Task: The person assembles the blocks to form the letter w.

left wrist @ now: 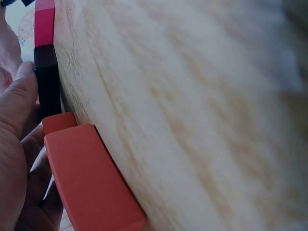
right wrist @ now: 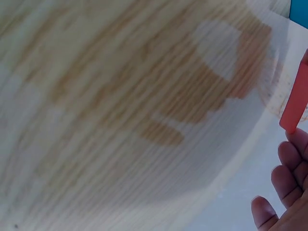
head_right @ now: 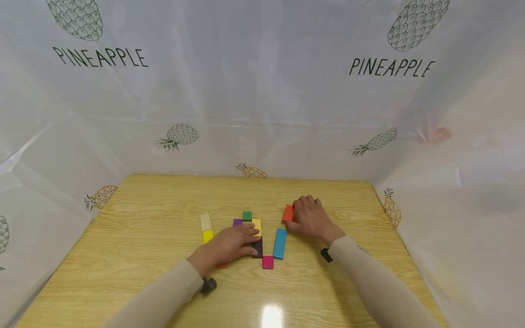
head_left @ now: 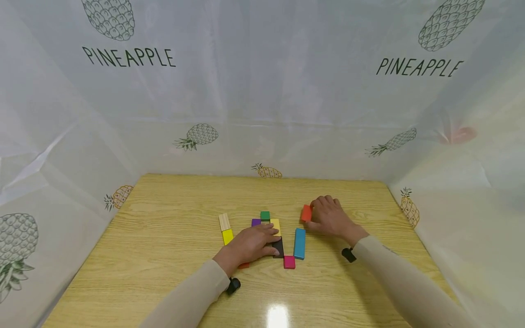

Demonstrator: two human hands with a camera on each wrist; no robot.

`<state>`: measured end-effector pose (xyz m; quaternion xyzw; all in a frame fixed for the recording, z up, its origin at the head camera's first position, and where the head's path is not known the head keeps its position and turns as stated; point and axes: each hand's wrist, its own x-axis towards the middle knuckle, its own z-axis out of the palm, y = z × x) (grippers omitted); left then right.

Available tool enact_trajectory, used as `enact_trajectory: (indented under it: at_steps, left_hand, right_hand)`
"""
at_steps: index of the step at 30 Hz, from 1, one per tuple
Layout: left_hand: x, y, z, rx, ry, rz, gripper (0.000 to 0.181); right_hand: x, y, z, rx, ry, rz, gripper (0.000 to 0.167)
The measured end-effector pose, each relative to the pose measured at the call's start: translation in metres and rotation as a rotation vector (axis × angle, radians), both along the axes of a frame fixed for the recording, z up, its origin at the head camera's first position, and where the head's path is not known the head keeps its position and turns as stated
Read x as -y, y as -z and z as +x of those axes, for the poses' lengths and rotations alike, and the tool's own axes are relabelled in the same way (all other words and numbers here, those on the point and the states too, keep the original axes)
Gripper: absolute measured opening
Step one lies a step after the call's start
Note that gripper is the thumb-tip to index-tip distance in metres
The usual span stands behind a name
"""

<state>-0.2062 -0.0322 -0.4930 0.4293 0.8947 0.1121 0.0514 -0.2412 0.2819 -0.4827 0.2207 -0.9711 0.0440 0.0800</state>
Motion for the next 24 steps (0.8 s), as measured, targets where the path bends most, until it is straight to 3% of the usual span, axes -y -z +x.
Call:
enact_trajectory:
  at_steps: [24]
  left_hand:
    - [-0.0003,0.0006,0.0006,0.001,-0.012,-0.005,0.054]
  right_hand:
    - [0.0023,0.0096,-0.0034,0.065,-0.024,0.009,0.054]
